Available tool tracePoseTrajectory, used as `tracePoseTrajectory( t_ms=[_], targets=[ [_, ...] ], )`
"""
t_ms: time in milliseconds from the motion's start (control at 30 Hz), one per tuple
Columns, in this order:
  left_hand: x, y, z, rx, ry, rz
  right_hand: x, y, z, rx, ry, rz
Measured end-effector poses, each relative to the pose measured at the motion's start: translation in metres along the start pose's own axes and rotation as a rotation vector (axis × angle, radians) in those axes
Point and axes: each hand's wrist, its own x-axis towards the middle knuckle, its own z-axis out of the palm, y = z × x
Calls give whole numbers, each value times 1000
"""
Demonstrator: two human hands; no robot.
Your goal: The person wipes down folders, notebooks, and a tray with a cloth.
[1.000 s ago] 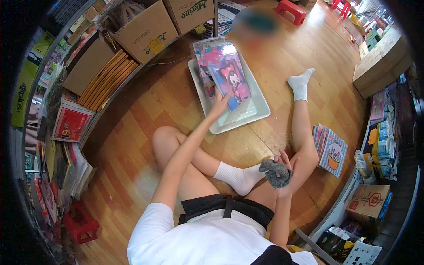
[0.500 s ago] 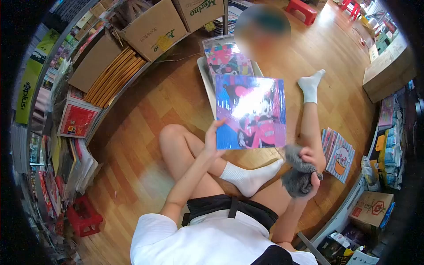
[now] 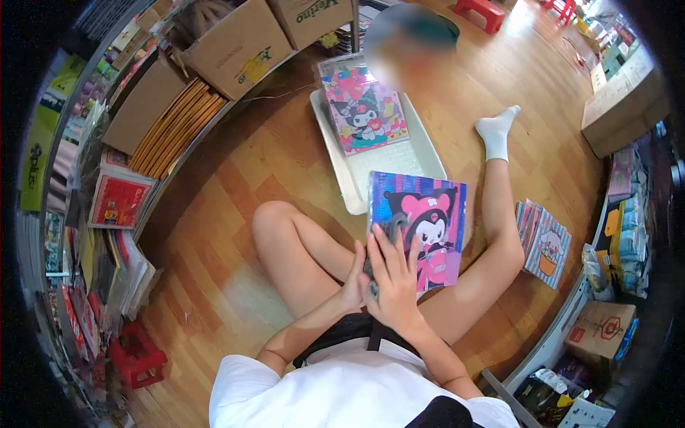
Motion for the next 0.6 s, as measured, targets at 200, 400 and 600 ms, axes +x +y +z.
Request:
tracePoseTrajectory(
  t_ms=[200,400,600],
  targets=[
    [0,20,-3,68,-93,123,25,64,-23,-157,195,197],
    [10,13,-14,-26,-110,139,-11,24,0,42,107,107],
    [1,2,5,81,3,100,4,15,6,107,27,26]
  ],
)
